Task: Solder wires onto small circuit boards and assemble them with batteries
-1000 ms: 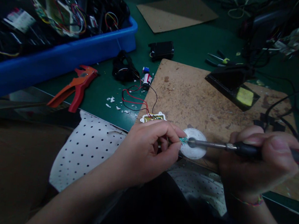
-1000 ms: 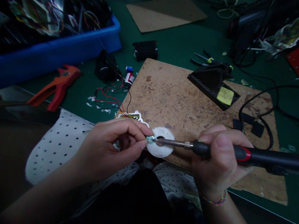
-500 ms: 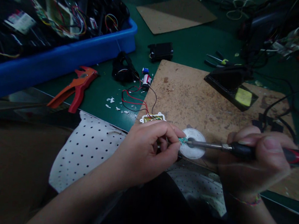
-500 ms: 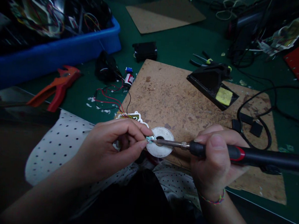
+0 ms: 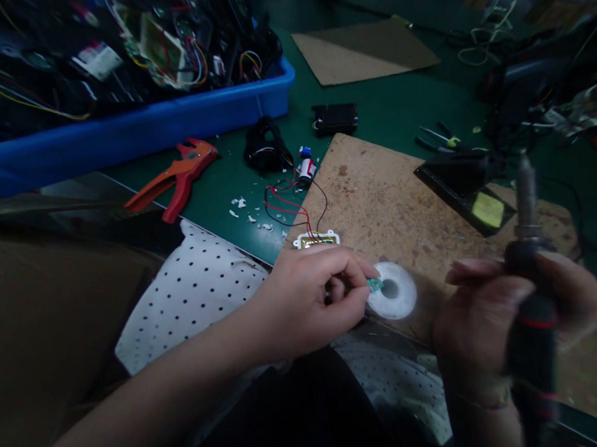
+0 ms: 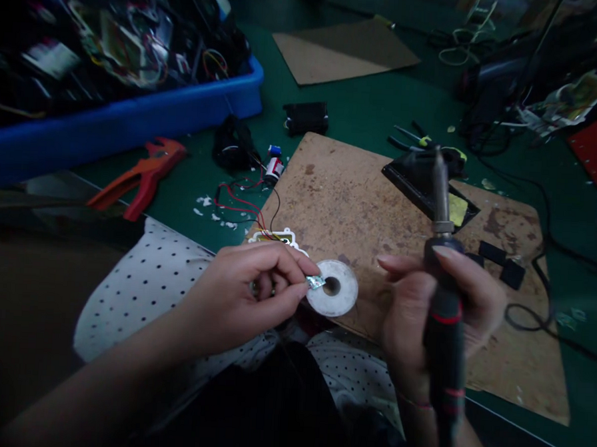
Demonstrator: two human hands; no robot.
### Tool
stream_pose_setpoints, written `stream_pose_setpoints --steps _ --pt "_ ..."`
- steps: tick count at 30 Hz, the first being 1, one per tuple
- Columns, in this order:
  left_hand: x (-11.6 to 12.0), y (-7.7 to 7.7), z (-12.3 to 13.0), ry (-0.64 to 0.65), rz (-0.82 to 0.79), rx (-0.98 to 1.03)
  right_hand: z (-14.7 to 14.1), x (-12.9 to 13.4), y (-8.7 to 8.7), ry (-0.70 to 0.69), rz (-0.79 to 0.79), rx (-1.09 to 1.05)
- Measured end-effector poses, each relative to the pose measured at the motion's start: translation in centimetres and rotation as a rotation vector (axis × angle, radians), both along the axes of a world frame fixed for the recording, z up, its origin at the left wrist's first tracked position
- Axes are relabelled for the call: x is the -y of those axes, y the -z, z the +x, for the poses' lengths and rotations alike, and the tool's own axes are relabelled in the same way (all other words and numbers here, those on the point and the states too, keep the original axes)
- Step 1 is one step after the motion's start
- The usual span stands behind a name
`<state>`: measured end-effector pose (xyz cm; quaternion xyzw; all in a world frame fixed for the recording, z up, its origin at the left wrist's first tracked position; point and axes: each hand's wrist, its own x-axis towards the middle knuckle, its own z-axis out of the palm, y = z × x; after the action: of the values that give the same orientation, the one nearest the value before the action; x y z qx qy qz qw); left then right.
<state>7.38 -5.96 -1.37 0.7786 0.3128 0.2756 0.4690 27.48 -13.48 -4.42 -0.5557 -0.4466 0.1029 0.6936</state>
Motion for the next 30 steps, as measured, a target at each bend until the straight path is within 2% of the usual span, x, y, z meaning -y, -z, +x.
stream_pose_setpoints --steps 3,5,7,12,18,21,26,28,30 --pt "-0.1 0.0 -0.1 0.002 0.015 0.029 -1.1 -0.8 0.1 -0.161 0.008 0.167" --pt "-0.1 0.0 -0.2 0.014 0.007 0.03 -1.5 -1.2 0.2 -0.273 -0.055 0.166" --pt "-0.1 0.1 -0.3 0.03 0.0 0.033 -1.6 -1.5 0.2 -0.326 -0.101 0.128" --pt "0.1 0.4 -0.6 0.033 0.044 0.077 -1.5 -1.4 0.2 -0.389 -0.168 0.045" --pt "0.3 0.4 -0.8 0.026 0.065 0.124 -1.2 -0.8 0.6 -0.393 -0.248 0.068" --pt "0.2 0.3 -1.3 -0.082 0.056 0.134 -0.9 -0.6 0.9 -0.38 -0.286 0.064" --pt "-0.5 0.3 -3.1 -0.413 0.022 0.233 -1.0 -0.7 0.8 -0.362 -0.264 0.05" --pt "-0.8 0.4 -3.7 -0.452 0.023 0.208 -1.2 -0.7 0.6 -0.357 -0.269 0.031" --pt "-0.9 0.5 -3.8 -0.41 0.062 0.111 -1.5 -0.7 0.3 -0.365 -0.275 0.014"
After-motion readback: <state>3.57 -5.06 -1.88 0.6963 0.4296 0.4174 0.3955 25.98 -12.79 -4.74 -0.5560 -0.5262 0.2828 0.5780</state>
